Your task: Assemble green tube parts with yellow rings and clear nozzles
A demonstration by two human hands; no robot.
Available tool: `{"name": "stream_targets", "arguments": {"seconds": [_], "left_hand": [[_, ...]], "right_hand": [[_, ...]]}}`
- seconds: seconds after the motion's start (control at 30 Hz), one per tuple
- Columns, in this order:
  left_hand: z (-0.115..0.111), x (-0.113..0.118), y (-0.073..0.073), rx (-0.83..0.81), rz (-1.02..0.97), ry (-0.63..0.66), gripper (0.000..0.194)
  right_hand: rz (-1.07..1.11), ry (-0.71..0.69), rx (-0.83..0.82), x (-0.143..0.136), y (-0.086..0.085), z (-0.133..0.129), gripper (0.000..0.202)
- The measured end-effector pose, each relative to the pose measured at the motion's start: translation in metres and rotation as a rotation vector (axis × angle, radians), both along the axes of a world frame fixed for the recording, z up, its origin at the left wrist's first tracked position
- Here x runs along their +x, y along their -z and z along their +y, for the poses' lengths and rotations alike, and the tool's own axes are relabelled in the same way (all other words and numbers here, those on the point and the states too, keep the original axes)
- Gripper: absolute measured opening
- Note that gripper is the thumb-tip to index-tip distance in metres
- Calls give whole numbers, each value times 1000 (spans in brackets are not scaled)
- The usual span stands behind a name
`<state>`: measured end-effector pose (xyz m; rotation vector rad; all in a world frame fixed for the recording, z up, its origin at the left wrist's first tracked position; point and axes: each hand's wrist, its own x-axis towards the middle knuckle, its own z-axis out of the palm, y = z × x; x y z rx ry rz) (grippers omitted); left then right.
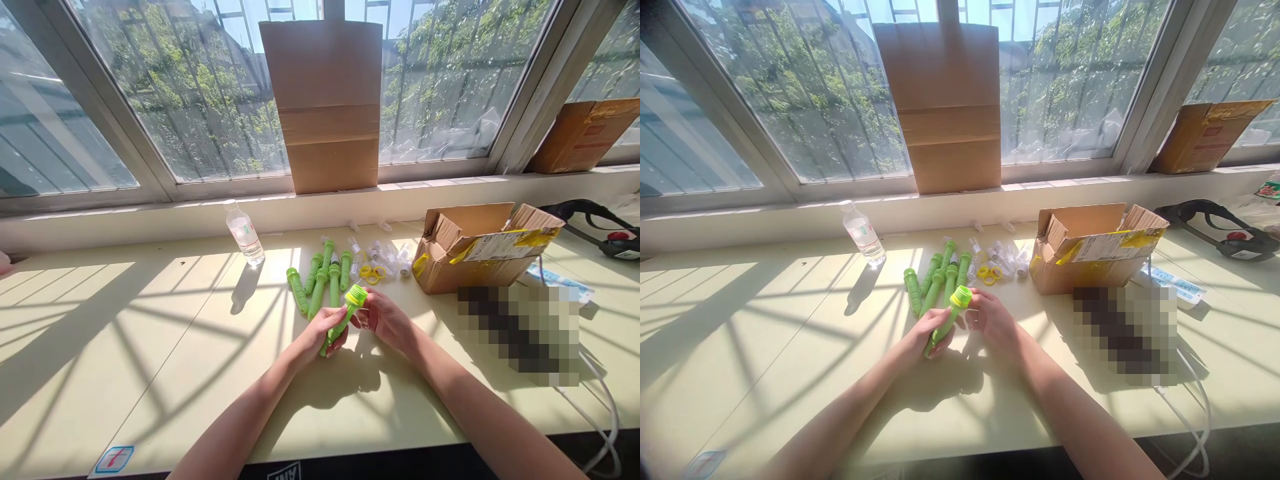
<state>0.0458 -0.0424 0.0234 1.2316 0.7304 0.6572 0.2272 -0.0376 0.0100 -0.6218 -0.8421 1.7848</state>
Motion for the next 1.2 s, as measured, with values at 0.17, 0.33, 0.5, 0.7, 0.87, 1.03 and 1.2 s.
{"name": "stream_targets", "arguments": {"seconds": [0.17, 0.33, 0.5, 0.7, 0.87, 1.03, 1.2], "left_hand": [[1, 1, 4, -27, -14, 31, 59], [2, 3, 4, -33, 9, 13, 65], [4, 3, 4, -68, 27, -108, 73], [6, 5, 8, -47, 98, -154, 72], [5, 8, 7, 2, 165, -132, 67], [0, 13, 8, 176, 169, -101, 64], [-7, 13, 9, 562, 384, -172, 42]], "right_hand": [[23, 32, -7, -3, 4, 1, 29], [-9, 13, 7, -1, 7, 3, 31], [-31, -24, -35, 1, 6, 2, 25], [-48, -33, -47, 1, 3, 1, 29], [-122, -68, -11, -3, -3, -3, 31], [-177, -95, -21, -7, -3, -6, 37], [-4, 43, -155, -1, 2, 2, 27]]}}
